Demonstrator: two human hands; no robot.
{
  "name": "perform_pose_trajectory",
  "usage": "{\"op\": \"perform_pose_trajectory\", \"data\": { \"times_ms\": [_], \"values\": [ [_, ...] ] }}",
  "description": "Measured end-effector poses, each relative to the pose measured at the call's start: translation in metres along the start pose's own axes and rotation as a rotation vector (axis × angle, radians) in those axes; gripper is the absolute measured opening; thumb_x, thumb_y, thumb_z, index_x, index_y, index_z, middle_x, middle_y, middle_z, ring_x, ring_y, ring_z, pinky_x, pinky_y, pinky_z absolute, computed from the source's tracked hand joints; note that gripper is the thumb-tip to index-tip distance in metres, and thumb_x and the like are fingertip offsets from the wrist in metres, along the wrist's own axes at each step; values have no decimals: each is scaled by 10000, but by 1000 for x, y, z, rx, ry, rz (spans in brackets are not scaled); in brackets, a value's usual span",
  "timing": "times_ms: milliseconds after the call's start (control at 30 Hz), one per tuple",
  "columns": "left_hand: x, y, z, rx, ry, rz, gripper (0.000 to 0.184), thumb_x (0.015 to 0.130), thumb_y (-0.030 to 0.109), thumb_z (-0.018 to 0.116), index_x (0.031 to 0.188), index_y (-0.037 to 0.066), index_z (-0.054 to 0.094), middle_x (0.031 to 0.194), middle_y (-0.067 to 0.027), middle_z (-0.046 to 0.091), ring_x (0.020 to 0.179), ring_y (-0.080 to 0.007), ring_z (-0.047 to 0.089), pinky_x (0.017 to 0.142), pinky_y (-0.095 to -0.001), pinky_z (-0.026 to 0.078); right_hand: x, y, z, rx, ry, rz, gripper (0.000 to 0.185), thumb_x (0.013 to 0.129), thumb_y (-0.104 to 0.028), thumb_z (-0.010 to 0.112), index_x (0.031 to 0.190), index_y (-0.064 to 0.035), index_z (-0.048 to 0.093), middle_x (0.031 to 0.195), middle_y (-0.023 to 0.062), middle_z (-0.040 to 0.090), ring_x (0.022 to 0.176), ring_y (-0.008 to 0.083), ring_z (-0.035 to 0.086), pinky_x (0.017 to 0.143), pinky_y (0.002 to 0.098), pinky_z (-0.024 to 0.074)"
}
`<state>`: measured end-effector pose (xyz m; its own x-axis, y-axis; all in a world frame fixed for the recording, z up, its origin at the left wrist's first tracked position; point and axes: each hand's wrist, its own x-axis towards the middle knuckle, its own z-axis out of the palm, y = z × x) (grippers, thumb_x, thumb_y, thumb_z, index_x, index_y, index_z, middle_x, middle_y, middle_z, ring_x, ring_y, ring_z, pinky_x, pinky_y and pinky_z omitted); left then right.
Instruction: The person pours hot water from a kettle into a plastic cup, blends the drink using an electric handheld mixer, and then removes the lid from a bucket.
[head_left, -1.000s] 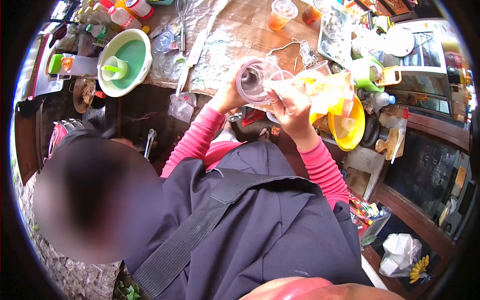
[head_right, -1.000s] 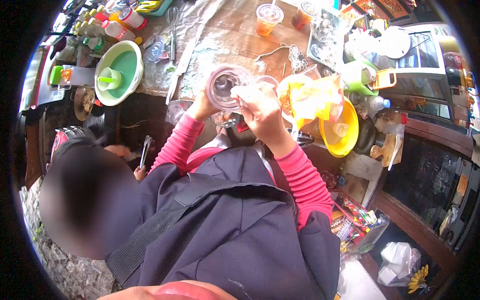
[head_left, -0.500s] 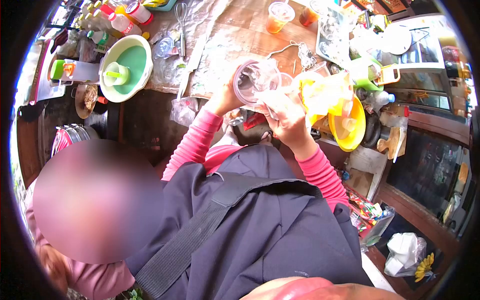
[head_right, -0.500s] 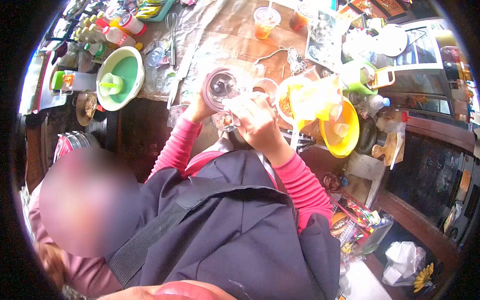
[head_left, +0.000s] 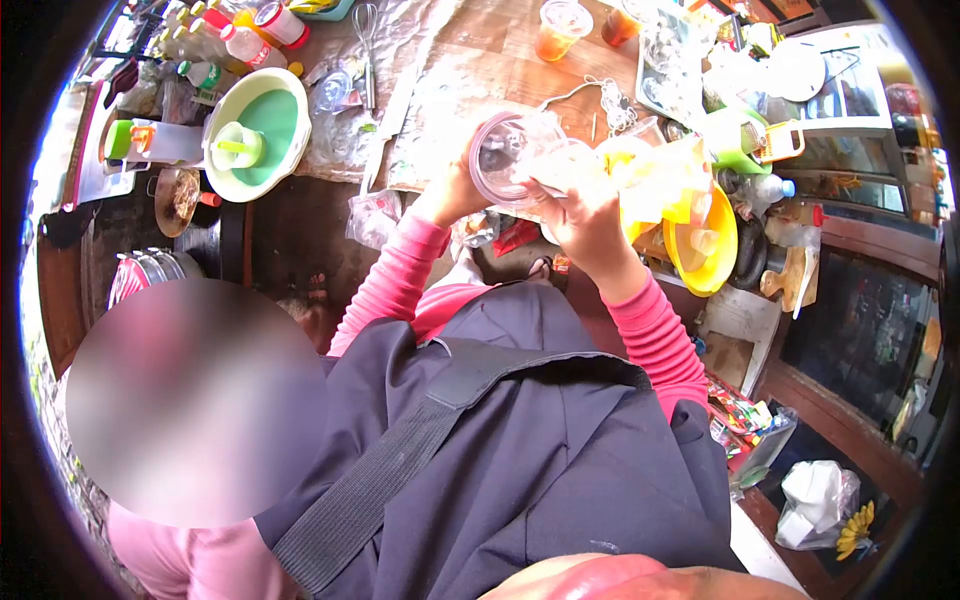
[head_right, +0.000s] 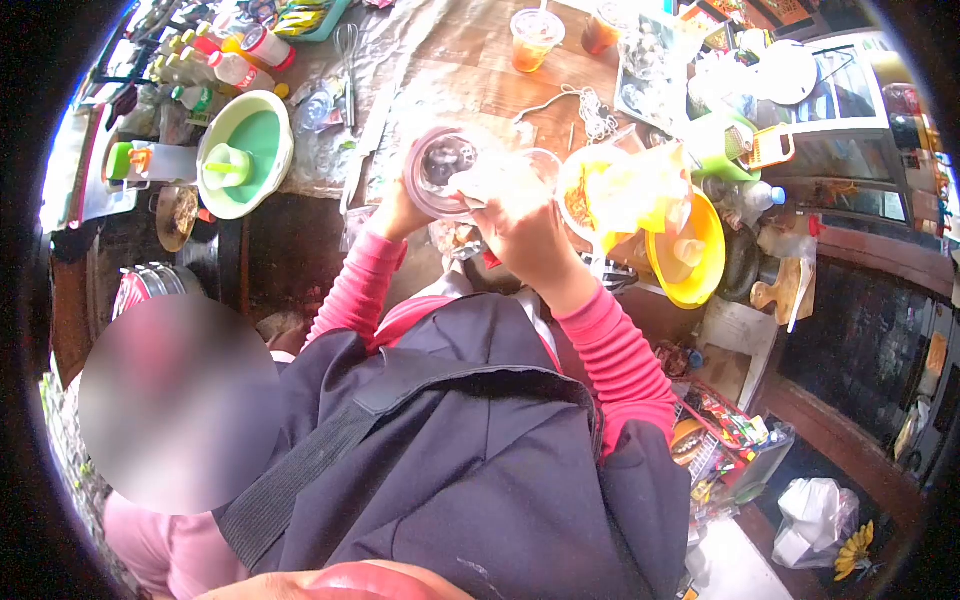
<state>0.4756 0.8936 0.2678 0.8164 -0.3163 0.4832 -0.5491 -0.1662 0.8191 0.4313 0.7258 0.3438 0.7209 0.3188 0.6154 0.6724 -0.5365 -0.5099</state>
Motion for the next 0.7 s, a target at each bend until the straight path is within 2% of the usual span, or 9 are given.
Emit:
{"op": "perform_pose_trajectory", "data": {
  "times_ms": [233,300,333,400,433,500,633,700],
  "values": [
    [-3,-5,-4,26,12,-4,741,670,123,807,1299,19,430,1183,-153,560,1050,-249,590,902,-346,484,4,-7,-4,16,33,136,236,750,-5,701,970,-20,618,866,145,630,794,313,608,705,394,484],
    [-2,-4,-5,45,24,6,740,666,120,810,1296,26,435,1181,-148,558,1051,-243,587,900,-343,484,6,-15,-2,-75,85,97,180,803,-2,677,968,-31,612,811,107,643,733,260,634,637,335,492],
    [-2,-3,-5,46,26,5,740,666,120,810,1296,26,435,1181,-148,558,1051,-243,587,900,-343,484,6,-17,-1,-74,84,96,180,803,-2,677,968,-31,612,811,107,643,733,260,634,637,335,492],
    [-1,0,-5,18,37,19,740,663,115,811,1296,34,436,1178,-145,555,1052,-241,582,898,-342,484,3,-20,3,59,80,227,187,781,5,674,958,-4,616,844,149,629,762,305,615,670,368,489],
    [-2,0,-5,18,37,19,740,663,115,811,1296,34,436,1178,-145,555,1052,-241,582,898,-342,484,2,-20,5,59,80,227,187,781,5,674,958,-4,616,844,149,629,762,305,615,670,368,489],
    [-4,-1,-4,-56,41,-45,749,650,119,818,1291,35,439,1175,-147,553,1057,-244,579,898,-344,484,2,-19,10,244,127,443,174,787,13,663,954,-3,617,843,152,626,761,303,618,675,368,488],
    [-3,0,-6,8,38,-19,745,635,123,824,1275,30,455,1174,-151,553,1054,-255,580,895,-351,484,10,-14,8,261,101,435,189,784,9,667,965,-21,622,832,143,622,736,292,606,657,364,480],
    [-2,-1,-7,42,58,14,737,623,126,828,1260,29,472,1178,-150,553,1056,-263,580,895,-359,484,9,-5,11,107,127,227,204,775,1,677,968,-45,631,826,127,623,725,286,587,649,369,469]
  ]
}}
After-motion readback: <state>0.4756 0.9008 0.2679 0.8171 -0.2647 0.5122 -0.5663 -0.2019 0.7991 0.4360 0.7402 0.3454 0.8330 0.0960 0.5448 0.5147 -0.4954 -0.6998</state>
